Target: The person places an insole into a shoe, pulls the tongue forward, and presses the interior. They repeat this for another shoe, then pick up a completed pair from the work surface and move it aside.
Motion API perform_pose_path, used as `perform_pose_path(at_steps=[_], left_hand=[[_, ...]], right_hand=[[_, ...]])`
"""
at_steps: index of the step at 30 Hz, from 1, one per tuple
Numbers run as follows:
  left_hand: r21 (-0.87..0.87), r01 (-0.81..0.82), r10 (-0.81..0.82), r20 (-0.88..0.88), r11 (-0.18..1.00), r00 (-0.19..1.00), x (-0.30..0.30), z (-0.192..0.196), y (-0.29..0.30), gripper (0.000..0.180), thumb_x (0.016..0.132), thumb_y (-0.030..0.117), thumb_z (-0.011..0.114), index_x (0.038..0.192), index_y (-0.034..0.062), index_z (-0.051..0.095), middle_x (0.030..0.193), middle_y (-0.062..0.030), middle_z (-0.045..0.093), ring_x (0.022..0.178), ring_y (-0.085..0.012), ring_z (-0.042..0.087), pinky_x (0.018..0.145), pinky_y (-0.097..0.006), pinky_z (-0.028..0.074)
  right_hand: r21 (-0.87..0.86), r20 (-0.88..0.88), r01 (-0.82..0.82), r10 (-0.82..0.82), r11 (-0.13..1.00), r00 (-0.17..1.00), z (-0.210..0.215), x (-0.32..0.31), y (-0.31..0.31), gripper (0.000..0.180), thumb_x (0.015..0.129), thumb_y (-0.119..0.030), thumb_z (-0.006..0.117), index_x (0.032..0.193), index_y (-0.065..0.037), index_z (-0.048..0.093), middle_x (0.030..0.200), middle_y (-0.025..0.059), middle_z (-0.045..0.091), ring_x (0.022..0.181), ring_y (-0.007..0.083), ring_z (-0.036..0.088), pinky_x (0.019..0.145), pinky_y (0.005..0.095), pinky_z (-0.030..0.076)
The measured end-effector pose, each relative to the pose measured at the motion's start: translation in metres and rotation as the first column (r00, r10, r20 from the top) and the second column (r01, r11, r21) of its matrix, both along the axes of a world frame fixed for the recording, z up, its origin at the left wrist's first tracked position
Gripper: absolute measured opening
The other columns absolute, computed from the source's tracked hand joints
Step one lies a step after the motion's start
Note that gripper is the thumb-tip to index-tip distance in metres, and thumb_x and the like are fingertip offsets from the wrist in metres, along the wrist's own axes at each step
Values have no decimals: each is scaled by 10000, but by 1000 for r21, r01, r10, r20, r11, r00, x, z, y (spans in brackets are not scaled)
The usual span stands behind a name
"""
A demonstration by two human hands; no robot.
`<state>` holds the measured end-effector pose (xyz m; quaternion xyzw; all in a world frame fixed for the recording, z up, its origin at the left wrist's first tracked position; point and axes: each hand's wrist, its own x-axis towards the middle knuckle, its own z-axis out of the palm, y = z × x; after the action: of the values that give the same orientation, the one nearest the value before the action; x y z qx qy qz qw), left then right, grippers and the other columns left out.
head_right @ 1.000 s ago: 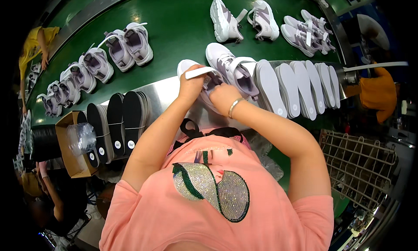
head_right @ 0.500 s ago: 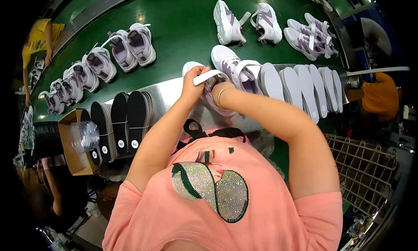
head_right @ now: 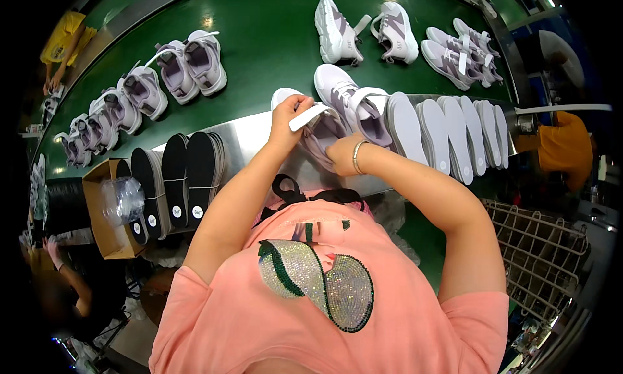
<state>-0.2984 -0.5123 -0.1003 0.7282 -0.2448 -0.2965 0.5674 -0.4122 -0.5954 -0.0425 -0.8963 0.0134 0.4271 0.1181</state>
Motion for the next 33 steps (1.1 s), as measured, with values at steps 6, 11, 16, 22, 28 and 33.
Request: perform_pose_path(at_steps=[6,11,16,22,28,33], left_hand=[[-2,10,-10,-90,1000,996,-3,-1,-1,272,795,259,545,831,-6,597,690,-124,610,619,-195,581,579,-289,445],[10,13,-12,-95,1000,995,-9,-6,-5,268,793,270,548,841,12,602,693,-127,608,618,-211,580,585,-290,446],[-15,-27,25,-98,1000,995,8,-3,-3,225,795,229,554,822,9,590,693,-101,604,627,-161,568,566,-280,444],[-25,20,1,648,999,762,-3,26,27,442,646,245,607,1031,46,518,1111,-185,471,1070,-334,416,896,-431,307],[-195,224,-109,471,955,876,-37,95,53,331,725,223,598,1001,56,523,988,-135,524,891,-298,496,803,-387,377],[-96,100,-77,218,990,973,-9,96,89,183,789,143,527,925,22,539,836,-139,577,760,-284,555,701,-328,446]], right_hand=[[618,-131,709,-845,339,518,-27,-5,-13,331,798,-230,501,994,33,546,770,117,617,706,197,607,583,272,479],[647,-216,762,-965,-27,149,-42,5,-7,262,825,-190,527,939,42,568,742,69,592,621,135,564,515,256,478],[842,-497,418,-792,-341,355,-21,-13,-20,166,826,-168,521,738,-28,531,634,22,528,607,99,504,623,215,395],[791,-35,605,-979,97,203,1,-34,-11,191,826,-185,503,733,-29,562,639,-9,527,580,60,430,543,189,333],[925,49,354,-967,139,251,18,-47,13,124,843,-99,502,834,14,552,761,30,556,675,82,494,631,220,403],[810,314,412,-902,417,296,27,-45,19,130,809,-126,537,823,2,555,778,60,567,696,163,532,652,265,418]])
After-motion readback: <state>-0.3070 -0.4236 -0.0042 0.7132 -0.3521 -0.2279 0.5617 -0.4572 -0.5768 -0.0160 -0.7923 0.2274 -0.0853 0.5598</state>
